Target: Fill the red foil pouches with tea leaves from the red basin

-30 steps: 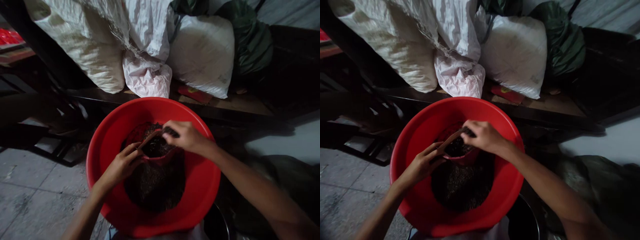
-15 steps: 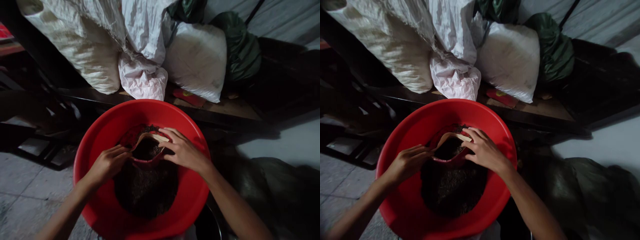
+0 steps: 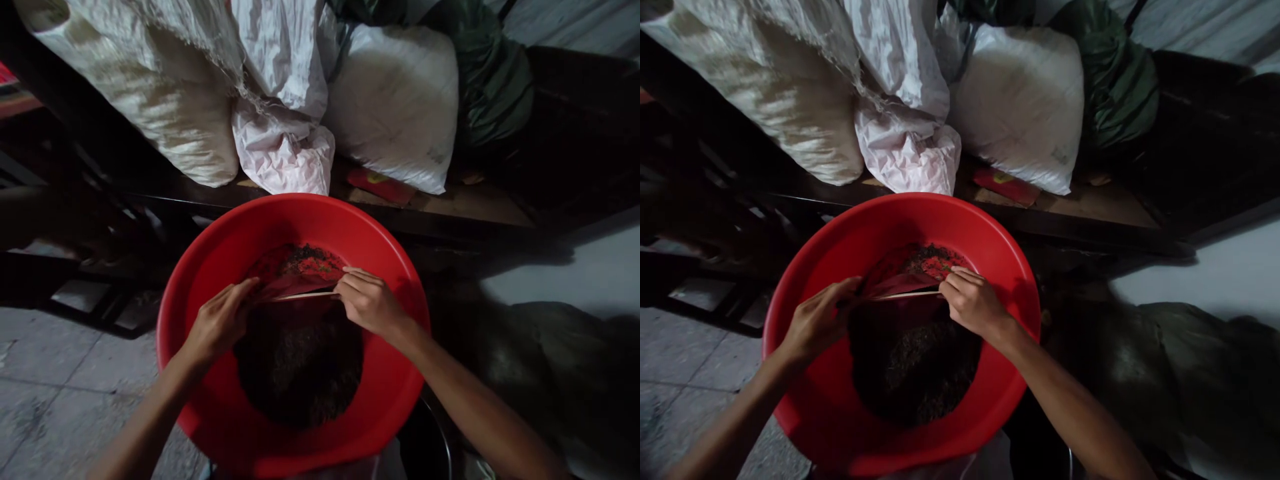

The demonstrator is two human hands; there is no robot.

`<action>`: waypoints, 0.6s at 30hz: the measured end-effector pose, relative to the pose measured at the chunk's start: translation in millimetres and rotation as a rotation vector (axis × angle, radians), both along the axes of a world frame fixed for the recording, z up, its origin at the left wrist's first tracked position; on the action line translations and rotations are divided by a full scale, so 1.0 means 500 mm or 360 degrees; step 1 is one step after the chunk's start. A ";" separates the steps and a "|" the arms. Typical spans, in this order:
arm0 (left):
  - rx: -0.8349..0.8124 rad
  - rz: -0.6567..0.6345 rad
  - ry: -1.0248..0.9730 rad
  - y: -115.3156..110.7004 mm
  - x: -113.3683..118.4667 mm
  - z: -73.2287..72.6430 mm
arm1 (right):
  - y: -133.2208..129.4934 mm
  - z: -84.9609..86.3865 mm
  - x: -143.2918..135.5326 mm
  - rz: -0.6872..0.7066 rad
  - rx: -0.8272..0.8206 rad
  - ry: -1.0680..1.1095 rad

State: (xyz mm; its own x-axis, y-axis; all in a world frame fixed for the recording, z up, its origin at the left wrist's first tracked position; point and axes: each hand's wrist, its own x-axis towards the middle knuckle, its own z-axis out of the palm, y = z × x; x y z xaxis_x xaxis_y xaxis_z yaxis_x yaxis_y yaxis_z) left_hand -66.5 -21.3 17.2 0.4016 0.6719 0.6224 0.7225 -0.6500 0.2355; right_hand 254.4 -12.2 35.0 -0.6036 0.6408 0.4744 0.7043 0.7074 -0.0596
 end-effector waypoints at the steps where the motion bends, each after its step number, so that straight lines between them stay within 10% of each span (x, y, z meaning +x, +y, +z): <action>1: -0.0046 -0.0012 -0.0003 0.000 0.000 0.001 | 0.001 0.001 -0.001 -0.0022 -0.0055 0.0017; 9: -0.0154 -0.0046 0.0035 0.002 0.026 0.015 | 0.021 0.069 -0.064 0.0016 -0.0227 -0.0224; 18: 0.0095 -0.0188 -0.0165 0.005 -0.005 -0.029 | 0.054 0.003 -0.048 0.0303 0.0268 -0.0161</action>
